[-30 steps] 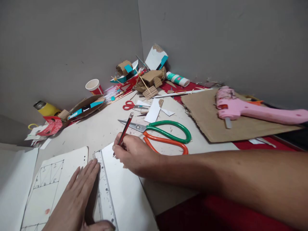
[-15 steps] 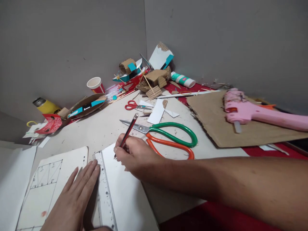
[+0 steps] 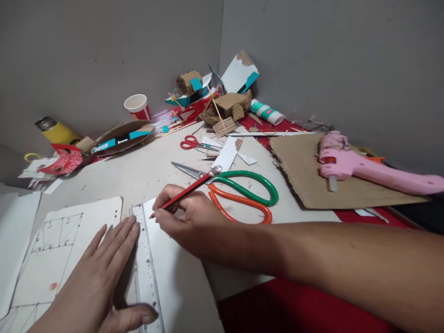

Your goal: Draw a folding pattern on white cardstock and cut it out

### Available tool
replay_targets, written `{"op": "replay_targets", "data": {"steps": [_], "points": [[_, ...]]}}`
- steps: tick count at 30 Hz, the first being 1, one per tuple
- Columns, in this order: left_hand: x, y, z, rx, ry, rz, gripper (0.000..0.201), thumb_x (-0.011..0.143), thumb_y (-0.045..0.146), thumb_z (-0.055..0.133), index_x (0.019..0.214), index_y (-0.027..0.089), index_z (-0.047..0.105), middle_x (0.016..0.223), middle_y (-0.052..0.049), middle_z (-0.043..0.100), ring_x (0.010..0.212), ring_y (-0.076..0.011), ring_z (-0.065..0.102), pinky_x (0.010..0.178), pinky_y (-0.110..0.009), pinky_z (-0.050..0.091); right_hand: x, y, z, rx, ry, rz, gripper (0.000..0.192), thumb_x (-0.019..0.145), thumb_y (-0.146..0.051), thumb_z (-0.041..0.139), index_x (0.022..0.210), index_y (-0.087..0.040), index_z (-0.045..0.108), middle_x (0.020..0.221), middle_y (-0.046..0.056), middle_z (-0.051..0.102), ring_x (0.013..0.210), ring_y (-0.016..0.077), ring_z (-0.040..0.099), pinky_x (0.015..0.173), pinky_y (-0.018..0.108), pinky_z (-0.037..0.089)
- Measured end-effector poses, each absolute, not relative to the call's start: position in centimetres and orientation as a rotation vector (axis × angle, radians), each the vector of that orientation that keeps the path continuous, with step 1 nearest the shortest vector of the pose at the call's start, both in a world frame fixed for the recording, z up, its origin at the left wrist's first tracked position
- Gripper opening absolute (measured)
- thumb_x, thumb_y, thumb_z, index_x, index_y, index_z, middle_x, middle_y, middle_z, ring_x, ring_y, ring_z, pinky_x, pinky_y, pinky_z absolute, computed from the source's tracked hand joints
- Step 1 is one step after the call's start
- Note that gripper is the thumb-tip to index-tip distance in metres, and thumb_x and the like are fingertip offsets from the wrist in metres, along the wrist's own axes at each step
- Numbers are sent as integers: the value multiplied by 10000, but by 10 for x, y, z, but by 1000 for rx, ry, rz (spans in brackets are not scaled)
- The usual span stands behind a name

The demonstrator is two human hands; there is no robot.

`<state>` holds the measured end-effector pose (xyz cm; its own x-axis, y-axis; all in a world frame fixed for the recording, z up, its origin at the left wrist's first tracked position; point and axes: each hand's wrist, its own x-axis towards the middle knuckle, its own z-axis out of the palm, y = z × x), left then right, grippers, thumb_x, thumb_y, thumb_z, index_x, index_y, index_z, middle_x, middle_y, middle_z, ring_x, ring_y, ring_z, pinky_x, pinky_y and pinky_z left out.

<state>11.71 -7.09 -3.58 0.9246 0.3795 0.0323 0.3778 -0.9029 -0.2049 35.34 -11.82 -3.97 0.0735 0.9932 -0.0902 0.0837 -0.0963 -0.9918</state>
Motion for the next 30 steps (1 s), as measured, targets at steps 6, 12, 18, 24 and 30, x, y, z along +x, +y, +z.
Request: {"op": "replay_targets", "data": {"steps": [6,12,18,24,30], "points": [[117,-72,-35,-2964,-611,8,1158,732,846,461,1532,54,189,1489,-269,405,1342,-410,453,1036,-610,392,345,-123,-25,-1493,-1359,1172,54,778,-140,589,761,-190,599,683,-26,605,620,106,500,553,212,400],[119,-74,-35,-2964,-617,-26,1146,717,845,486,1504,39,276,1478,-267,426,1337,-413,459,1041,-601,387,341,-118,-37,-1456,-1311,1182,75,786,-141,571,743,-198,546,639,-49,537,578,96,444,539,215,371],[120,-74,-34,-2929,-596,-20,1136,711,857,471,1468,20,342,1461,-270,440,1329,-401,474,1024,-589,404,341,-117,-34,-1462,-1392,1177,94,782,-117,527,736,-200,528,686,-35,560,635,110,489,585,227,389],[119,-74,-36,-2984,-658,-43,1154,689,841,525,1512,70,279,1486,-250,424,1357,-399,439,1076,-584,350,339,-117,-31,-1521,-1464,1139,96,799,-134,523,736,-206,519,670,-41,533,610,111,458,591,238,374],[118,-75,-37,-2973,-662,-10,1159,690,842,524,1507,58,280,1495,-256,405,1366,-396,427,1076,-591,350,339,-117,-35,-1510,-1494,1116,98,814,-143,525,740,-206,515,673,-41,524,615,110,447,584,237,367]]}}
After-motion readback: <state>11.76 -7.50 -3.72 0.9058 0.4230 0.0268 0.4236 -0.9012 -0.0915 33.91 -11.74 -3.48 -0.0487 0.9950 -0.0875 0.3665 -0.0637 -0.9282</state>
